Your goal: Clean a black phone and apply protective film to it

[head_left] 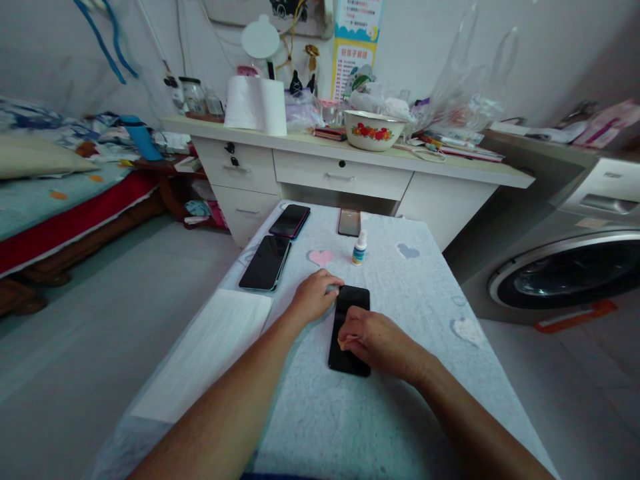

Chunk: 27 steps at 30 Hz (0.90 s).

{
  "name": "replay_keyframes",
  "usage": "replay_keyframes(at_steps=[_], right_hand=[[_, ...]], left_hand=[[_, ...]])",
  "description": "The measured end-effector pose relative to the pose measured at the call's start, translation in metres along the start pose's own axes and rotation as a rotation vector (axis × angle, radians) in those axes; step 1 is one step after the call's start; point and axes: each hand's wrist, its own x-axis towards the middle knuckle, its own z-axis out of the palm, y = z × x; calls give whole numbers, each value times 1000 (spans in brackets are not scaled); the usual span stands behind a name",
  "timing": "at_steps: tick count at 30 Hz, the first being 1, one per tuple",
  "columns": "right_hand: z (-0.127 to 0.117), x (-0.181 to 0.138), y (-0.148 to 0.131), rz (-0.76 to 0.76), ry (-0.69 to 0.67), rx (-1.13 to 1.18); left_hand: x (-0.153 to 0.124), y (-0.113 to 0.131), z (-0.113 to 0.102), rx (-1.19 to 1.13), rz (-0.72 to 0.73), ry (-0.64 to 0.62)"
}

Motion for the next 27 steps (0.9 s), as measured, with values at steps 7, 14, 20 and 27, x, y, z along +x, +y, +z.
replay_keyframes(at_steps=[7, 14, 20, 27], right_hand=[[4, 1, 28, 139, 177, 12], [8, 7, 59, 318, 417, -76], [10, 8, 65, 379, 525, -101], [6, 3, 65, 326, 481, -34]], left_hand=[[1, -1, 1, 3, 13, -2], [2, 0, 1, 4, 15, -7], [2, 1, 0, 11, 12, -14], [2, 1, 0, 9, 20, -7]])
